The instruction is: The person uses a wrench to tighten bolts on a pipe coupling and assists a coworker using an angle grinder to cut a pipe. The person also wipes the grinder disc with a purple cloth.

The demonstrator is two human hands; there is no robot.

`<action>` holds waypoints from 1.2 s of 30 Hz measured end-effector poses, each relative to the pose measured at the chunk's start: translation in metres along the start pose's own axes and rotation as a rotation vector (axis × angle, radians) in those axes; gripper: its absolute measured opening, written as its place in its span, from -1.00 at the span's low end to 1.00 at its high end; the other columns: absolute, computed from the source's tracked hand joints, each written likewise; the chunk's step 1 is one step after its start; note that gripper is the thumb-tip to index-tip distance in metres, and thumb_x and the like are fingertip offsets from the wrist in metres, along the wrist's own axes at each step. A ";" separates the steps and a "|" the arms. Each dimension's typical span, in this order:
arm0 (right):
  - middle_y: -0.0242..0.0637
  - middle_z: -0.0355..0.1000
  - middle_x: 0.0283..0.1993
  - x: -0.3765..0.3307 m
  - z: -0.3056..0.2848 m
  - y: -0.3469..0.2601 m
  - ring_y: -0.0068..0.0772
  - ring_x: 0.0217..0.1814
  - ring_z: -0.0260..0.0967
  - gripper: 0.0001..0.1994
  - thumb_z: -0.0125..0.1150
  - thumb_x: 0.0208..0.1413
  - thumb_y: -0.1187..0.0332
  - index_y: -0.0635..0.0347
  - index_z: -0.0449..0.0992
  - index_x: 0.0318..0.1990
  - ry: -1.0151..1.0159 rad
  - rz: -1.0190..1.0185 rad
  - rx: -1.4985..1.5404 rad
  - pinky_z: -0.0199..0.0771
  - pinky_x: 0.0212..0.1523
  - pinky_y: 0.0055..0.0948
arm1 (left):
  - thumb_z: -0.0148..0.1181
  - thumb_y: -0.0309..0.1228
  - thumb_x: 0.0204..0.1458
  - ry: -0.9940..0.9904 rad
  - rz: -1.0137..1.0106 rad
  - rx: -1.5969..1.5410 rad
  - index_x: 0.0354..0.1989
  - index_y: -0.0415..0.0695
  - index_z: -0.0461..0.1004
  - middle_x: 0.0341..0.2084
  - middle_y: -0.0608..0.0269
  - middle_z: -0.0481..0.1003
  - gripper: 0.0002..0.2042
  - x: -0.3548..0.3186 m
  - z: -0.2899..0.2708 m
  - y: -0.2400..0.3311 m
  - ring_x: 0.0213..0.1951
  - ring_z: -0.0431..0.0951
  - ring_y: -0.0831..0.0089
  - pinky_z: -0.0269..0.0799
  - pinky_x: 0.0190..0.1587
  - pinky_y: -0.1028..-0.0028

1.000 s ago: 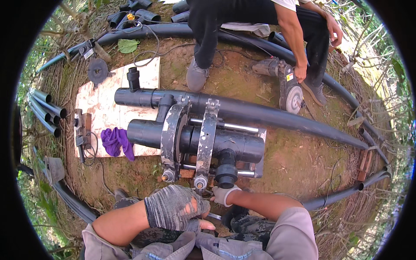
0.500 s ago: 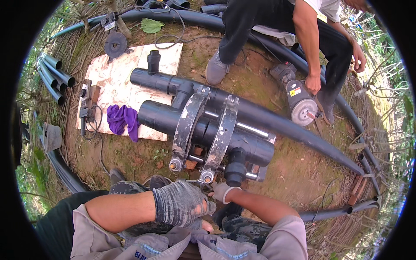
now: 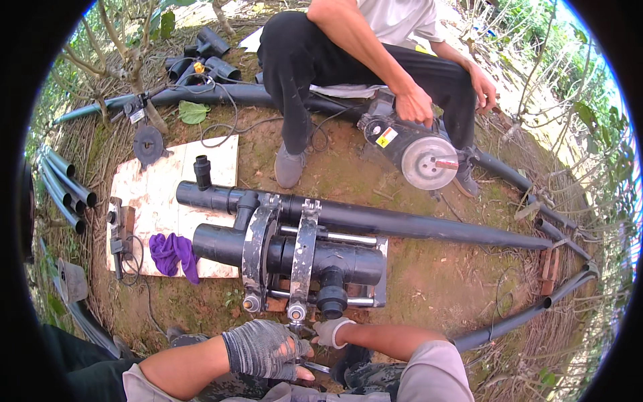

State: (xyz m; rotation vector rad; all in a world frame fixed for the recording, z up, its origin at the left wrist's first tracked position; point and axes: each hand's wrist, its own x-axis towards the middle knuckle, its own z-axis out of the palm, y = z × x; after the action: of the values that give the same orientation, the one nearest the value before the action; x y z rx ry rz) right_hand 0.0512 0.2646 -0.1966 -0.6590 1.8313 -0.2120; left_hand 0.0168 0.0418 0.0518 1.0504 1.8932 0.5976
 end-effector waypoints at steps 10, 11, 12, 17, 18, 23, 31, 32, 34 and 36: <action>0.15 0.53 -0.11 0.011 0.032 0.031 0.20 0.03 0.47 -0.40 0.23 0.06 -0.08 0.30 0.45 0.04 0.129 -0.107 0.283 0.40 0.04 -0.06 | -0.02 0.29 0.17 0.029 0.039 -0.008 0.16 -0.09 0.47 -0.28 -0.11 0.60 -0.31 0.001 0.006 -0.006 -0.12 0.61 -0.04 0.50 -0.02 0.17; 0.15 0.53 -0.11 0.000 0.027 0.028 0.20 0.03 0.47 -0.41 0.23 0.06 -0.06 0.29 0.45 0.03 0.130 -0.102 0.259 0.40 0.04 -0.05 | 0.00 0.28 0.17 0.045 0.045 -0.011 0.15 -0.11 0.48 -0.28 -0.13 0.59 -0.31 -0.002 0.004 -0.003 -0.13 0.61 -0.03 0.50 -0.03 0.18; 0.15 0.53 -0.11 -0.012 0.021 0.021 0.20 0.02 0.47 -0.43 0.24 0.06 -0.05 0.29 0.45 0.03 0.126 -0.098 0.233 0.40 0.04 -0.05 | 0.02 0.28 0.16 0.064 0.050 -0.017 0.14 -0.13 0.49 -0.28 -0.15 0.58 -0.31 -0.005 0.003 0.001 -0.14 0.61 -0.02 0.50 -0.05 0.19; 0.26 0.50 -0.07 -0.078 -0.004 -0.028 0.29 0.02 0.47 -0.43 0.10 0.24 -0.06 0.30 0.35 0.13 0.214 0.038 0.244 0.41 0.03 0.02 | -0.02 0.29 0.18 0.038 0.027 -0.033 0.16 -0.09 0.47 -0.30 -0.13 0.58 -0.31 -0.019 -0.001 0.014 -0.15 0.60 -0.06 0.50 -0.06 0.16; 0.27 0.49 -0.09 -0.099 -0.017 -0.051 0.29 0.02 0.47 -0.45 0.10 0.23 -0.01 0.30 0.33 0.15 0.266 0.038 0.271 0.41 0.02 0.02 | 0.00 0.28 0.17 0.057 0.037 -0.037 0.13 -0.12 0.48 -0.29 -0.15 0.58 -0.31 -0.021 -0.001 0.016 -0.15 0.60 -0.07 0.50 -0.07 0.16; 0.06 0.57 -0.08 -0.050 0.009 -0.064 0.31 -0.04 0.49 -0.46 0.13 0.16 0.01 0.15 0.40 0.20 0.564 -0.647 0.109 0.49 0.01 -0.03 | -0.01 0.31 0.16 -0.064 -0.029 0.050 0.20 -0.07 0.44 -0.21 -0.11 0.60 -0.29 -0.008 0.018 0.003 -0.11 0.60 -0.03 0.50 -0.04 0.19; -0.04 0.53 0.05 0.009 0.040 -0.138 0.16 0.08 0.48 -0.59 0.09 0.16 0.17 0.07 0.44 0.15 0.592 -0.447 0.593 0.51 0.02 -0.04 | 0.09 0.29 0.11 0.036 -0.180 -0.071 0.16 -0.01 0.49 -0.34 -0.06 0.60 -0.33 -0.025 0.024 0.006 -0.21 0.62 0.02 0.51 -0.08 0.22; -0.04 0.53 0.07 0.013 0.045 -0.138 0.14 0.09 0.48 -0.60 0.09 0.16 0.19 0.07 0.45 0.14 0.600 -0.362 0.601 0.51 0.02 -0.04 | 0.10 0.29 0.11 0.049 -0.172 -0.032 0.16 0.00 0.49 -0.37 -0.04 0.59 -0.34 -0.024 0.025 0.001 -0.23 0.62 0.03 0.51 -0.10 0.21; -0.04 0.51 0.10 0.010 0.051 -0.120 0.11 0.12 0.47 -0.62 0.08 0.17 0.21 0.06 0.45 0.13 0.587 -0.115 0.539 0.51 0.03 -0.05 | 0.12 0.28 0.10 0.096 -0.149 0.019 0.15 0.00 0.50 -0.42 0.00 0.58 -0.35 -0.022 0.031 -0.004 -0.26 0.62 0.04 0.52 -0.12 0.21; -0.01 0.51 0.10 0.002 0.045 -0.085 0.09 0.11 0.50 -0.66 0.05 0.19 0.24 0.02 0.46 0.10 0.408 0.225 0.338 0.53 0.03 -0.05 | 0.11 0.28 0.09 0.024 -0.181 0.033 0.15 -0.01 0.49 -0.34 0.01 0.57 -0.34 -0.020 0.024 0.006 -0.18 0.60 0.05 0.49 -0.06 0.21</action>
State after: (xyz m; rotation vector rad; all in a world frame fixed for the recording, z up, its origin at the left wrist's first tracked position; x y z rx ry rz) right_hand 0.1207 0.2009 -0.1762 -0.1762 2.1719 -0.5219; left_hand 0.0457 0.0283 0.0532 0.8838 1.9990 0.4784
